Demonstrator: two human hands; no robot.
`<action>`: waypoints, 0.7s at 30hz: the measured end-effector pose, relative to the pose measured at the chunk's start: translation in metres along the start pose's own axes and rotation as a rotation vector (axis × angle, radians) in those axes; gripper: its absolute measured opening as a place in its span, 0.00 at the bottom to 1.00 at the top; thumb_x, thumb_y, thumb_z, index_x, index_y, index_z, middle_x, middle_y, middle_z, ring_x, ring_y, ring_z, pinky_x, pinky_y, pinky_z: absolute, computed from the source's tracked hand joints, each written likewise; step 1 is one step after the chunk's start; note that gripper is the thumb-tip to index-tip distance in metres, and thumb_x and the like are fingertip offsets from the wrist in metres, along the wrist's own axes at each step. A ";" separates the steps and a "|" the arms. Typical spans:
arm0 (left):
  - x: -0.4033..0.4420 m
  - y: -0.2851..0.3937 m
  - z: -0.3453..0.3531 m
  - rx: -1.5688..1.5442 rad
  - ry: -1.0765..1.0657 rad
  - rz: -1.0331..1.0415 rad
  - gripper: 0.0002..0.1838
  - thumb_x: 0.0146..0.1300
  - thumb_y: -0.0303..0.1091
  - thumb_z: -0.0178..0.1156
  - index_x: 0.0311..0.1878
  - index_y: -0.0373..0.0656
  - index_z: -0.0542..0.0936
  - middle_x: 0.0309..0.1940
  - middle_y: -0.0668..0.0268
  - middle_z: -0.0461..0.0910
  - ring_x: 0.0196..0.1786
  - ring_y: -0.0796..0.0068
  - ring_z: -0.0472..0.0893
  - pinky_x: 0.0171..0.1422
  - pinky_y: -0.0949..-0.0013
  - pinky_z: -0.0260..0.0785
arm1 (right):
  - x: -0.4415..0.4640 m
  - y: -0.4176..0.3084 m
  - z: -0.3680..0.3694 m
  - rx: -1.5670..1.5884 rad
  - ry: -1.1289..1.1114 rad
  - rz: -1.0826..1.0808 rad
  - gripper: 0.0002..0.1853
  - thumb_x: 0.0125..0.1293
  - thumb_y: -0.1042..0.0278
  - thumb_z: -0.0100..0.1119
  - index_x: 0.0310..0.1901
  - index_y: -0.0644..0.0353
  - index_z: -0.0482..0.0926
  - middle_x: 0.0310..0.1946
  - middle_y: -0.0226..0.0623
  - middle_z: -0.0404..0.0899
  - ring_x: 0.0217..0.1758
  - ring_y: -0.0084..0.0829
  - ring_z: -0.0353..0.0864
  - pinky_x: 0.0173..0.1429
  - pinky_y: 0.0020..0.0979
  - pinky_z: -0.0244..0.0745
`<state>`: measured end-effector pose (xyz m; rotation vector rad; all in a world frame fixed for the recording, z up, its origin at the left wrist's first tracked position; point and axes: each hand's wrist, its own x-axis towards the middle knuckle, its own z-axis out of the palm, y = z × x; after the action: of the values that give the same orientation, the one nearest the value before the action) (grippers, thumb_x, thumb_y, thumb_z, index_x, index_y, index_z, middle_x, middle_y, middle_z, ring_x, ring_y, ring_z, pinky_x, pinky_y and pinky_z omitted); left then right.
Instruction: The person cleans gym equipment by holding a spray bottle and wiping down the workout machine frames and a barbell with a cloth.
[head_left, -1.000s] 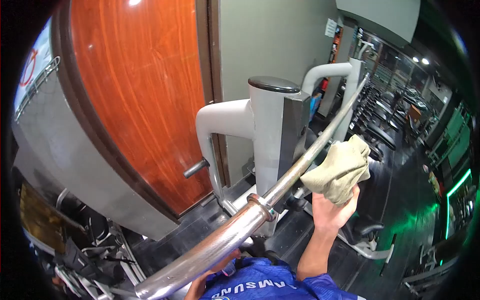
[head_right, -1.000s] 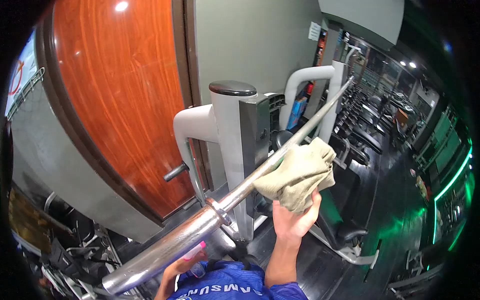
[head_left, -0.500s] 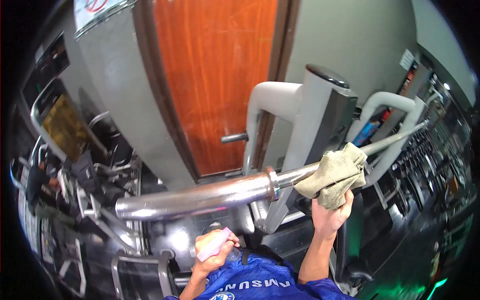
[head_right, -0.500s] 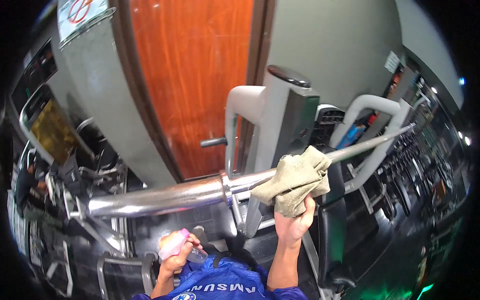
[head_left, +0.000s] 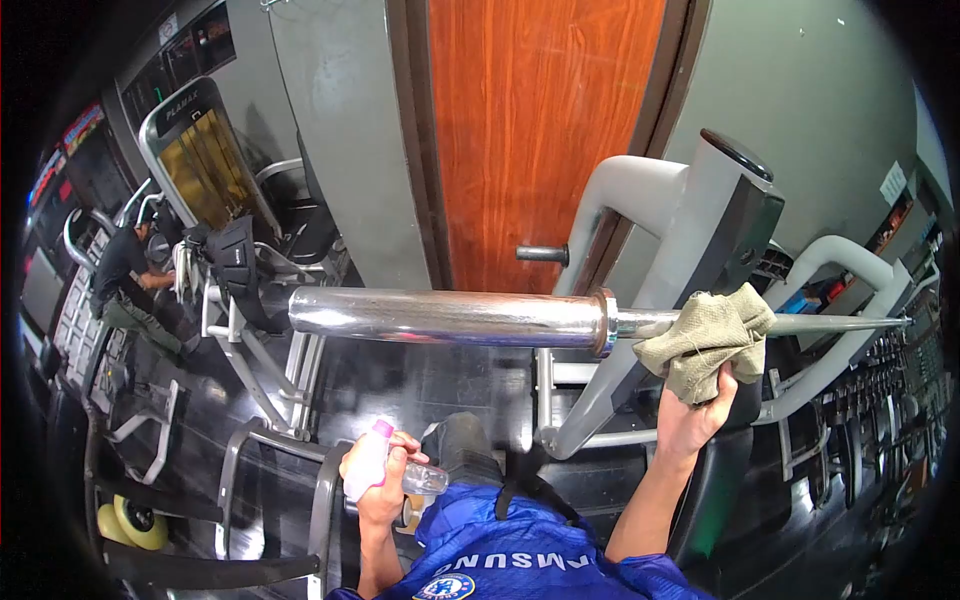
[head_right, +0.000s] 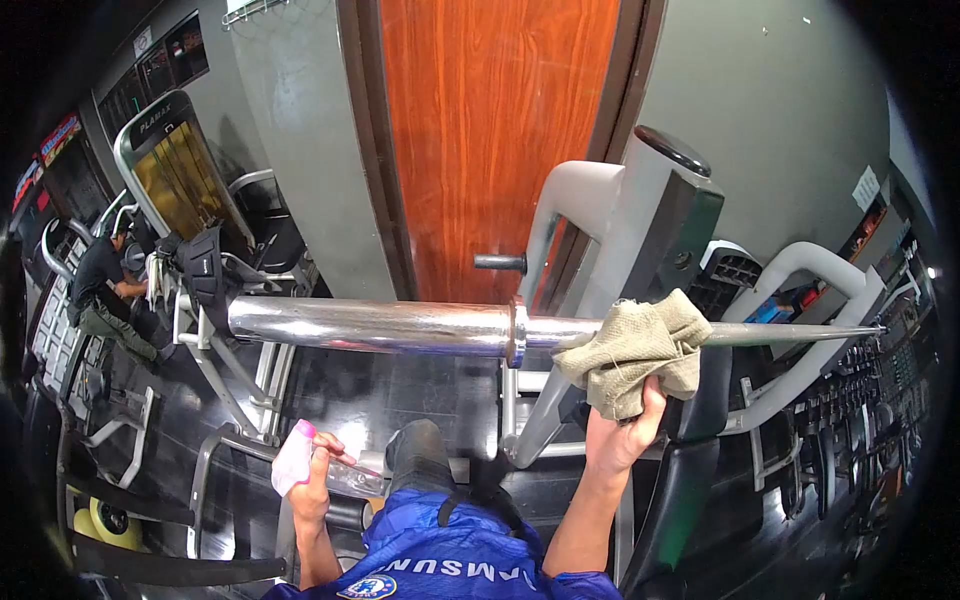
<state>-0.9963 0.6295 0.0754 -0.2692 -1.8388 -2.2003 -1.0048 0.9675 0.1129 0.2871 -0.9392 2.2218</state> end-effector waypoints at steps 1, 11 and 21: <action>0.000 -0.002 -0.003 0.013 0.000 -0.001 0.05 0.66 0.24 0.58 0.38 0.30 0.77 0.33 0.53 0.81 0.32 0.66 0.84 0.37 0.65 0.81 | 0.000 0.001 -0.002 0.003 -0.003 -0.001 0.26 0.74 0.52 0.43 0.67 0.58 0.65 0.64 0.34 0.69 0.69 0.31 0.66 0.74 0.40 0.53; 0.016 0.022 -0.007 0.117 -0.014 0.071 0.09 0.70 0.29 0.54 0.38 0.31 0.76 0.34 0.55 0.79 0.31 0.64 0.83 0.37 0.64 0.79 | 0.000 0.007 0.003 -0.171 0.154 -0.058 0.26 0.75 0.53 0.40 0.68 0.59 0.63 0.66 0.36 0.67 0.70 0.32 0.65 0.74 0.40 0.53; 0.041 0.039 -0.034 0.374 0.100 0.299 0.04 0.63 0.22 0.60 0.31 0.32 0.79 0.25 0.59 0.81 0.28 0.70 0.83 0.33 0.69 0.74 | -0.037 0.019 0.019 -0.240 0.254 -0.121 0.27 0.75 0.52 0.40 0.69 0.59 0.62 0.65 0.35 0.67 0.69 0.32 0.64 0.73 0.40 0.54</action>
<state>-1.0223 0.5859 0.1182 -0.3254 -1.9614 -1.6110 -0.9911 0.9259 0.0995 -0.0476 -1.0066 1.9565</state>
